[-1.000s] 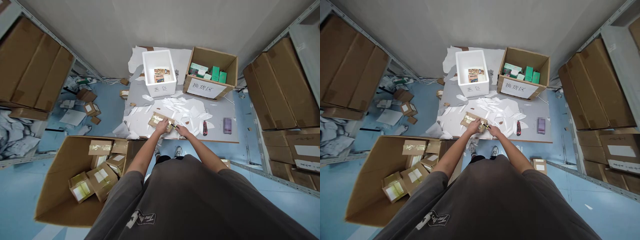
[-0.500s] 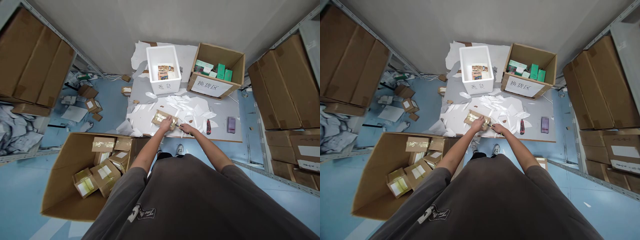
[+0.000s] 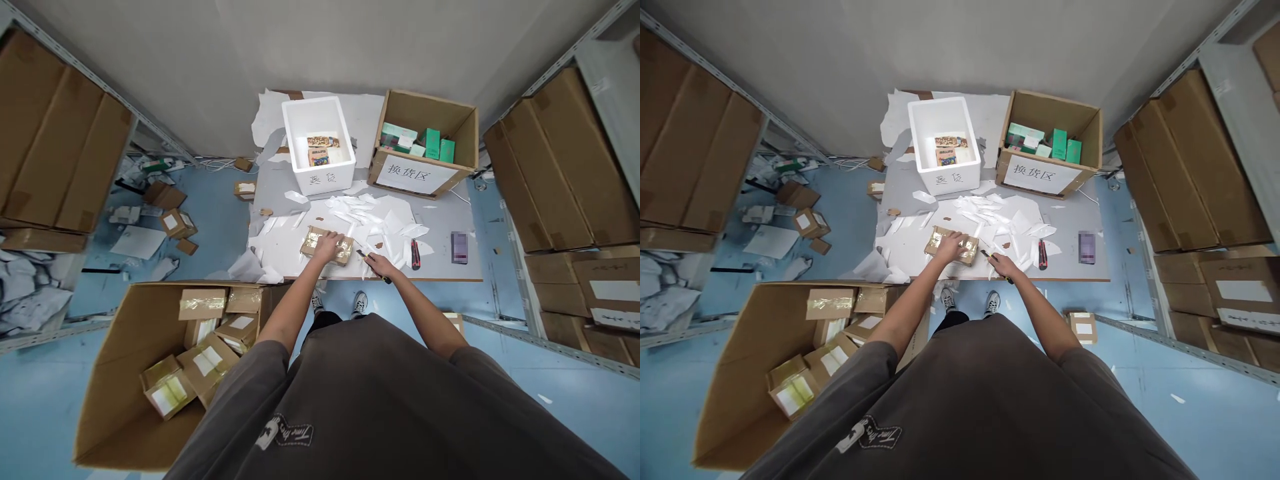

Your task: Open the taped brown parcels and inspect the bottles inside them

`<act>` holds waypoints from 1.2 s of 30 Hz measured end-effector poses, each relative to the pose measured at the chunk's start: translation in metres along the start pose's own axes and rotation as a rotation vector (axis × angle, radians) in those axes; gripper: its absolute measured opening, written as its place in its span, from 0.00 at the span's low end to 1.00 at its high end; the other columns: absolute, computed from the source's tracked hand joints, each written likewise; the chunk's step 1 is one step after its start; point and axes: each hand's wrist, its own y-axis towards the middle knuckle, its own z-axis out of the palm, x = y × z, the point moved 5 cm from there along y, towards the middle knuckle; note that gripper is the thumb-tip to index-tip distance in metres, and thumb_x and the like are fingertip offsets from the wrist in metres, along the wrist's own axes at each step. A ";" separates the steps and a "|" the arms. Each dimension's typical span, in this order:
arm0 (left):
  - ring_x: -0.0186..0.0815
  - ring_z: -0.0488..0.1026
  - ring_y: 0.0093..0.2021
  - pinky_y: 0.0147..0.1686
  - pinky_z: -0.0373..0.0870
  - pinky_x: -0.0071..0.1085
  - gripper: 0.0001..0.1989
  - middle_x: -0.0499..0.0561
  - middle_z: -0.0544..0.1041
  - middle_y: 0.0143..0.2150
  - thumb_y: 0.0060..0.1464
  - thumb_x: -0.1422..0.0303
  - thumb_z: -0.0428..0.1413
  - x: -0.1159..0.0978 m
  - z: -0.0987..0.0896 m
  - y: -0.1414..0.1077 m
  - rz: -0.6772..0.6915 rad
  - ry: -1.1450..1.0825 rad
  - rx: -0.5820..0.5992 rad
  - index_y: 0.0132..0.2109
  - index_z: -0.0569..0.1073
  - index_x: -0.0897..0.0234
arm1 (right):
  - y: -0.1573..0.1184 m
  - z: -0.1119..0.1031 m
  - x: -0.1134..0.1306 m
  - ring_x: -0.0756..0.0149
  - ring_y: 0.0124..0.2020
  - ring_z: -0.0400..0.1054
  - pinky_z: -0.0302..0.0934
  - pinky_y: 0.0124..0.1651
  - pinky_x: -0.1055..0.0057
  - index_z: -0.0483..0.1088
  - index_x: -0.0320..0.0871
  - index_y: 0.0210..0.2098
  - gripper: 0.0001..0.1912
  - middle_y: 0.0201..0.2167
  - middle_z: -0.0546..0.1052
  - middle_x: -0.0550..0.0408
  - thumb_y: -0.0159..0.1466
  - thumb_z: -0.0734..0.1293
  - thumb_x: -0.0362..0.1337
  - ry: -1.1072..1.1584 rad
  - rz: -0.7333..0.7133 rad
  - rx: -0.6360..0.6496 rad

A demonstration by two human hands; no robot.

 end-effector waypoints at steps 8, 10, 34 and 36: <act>0.58 0.58 0.79 0.76 0.54 0.58 0.28 0.59 0.70 0.76 0.68 0.60 0.62 0.019 0.019 0.010 0.052 0.099 -0.037 0.73 0.73 0.52 | 0.015 0.001 0.017 0.51 0.47 0.76 0.66 0.46 0.64 0.75 0.50 0.48 0.20 0.44 0.82 0.52 0.79 0.58 0.53 -0.204 -0.125 -0.082; 0.58 0.59 0.79 0.77 0.55 0.56 0.27 0.63 0.71 0.74 0.71 0.62 0.59 0.018 0.023 0.009 0.088 0.103 -0.059 0.73 0.73 0.57 | 0.019 0.003 0.018 0.51 0.50 0.76 0.65 0.48 0.65 0.76 0.49 0.53 0.17 0.48 0.83 0.51 0.77 0.62 0.52 -0.253 -0.151 -0.079; 0.60 0.62 0.78 0.74 0.63 0.66 0.22 0.72 0.72 0.73 0.76 0.62 0.50 0.020 0.052 0.003 0.027 0.001 -0.265 0.68 0.76 0.68 | 0.032 -0.005 0.033 0.50 0.52 0.76 0.62 0.46 0.63 0.69 0.45 0.60 0.18 0.56 0.81 0.43 0.81 0.60 0.50 -0.704 -0.280 -0.176; 0.60 0.63 0.78 0.73 0.64 0.66 0.23 0.72 0.72 0.73 0.76 0.62 0.50 0.019 0.052 0.002 0.024 0.002 -0.270 0.67 0.76 0.69 | 0.035 -0.005 0.035 0.49 0.52 0.76 0.62 0.47 0.63 0.69 0.45 0.60 0.18 0.56 0.81 0.43 0.81 0.59 0.49 -0.698 -0.273 -0.183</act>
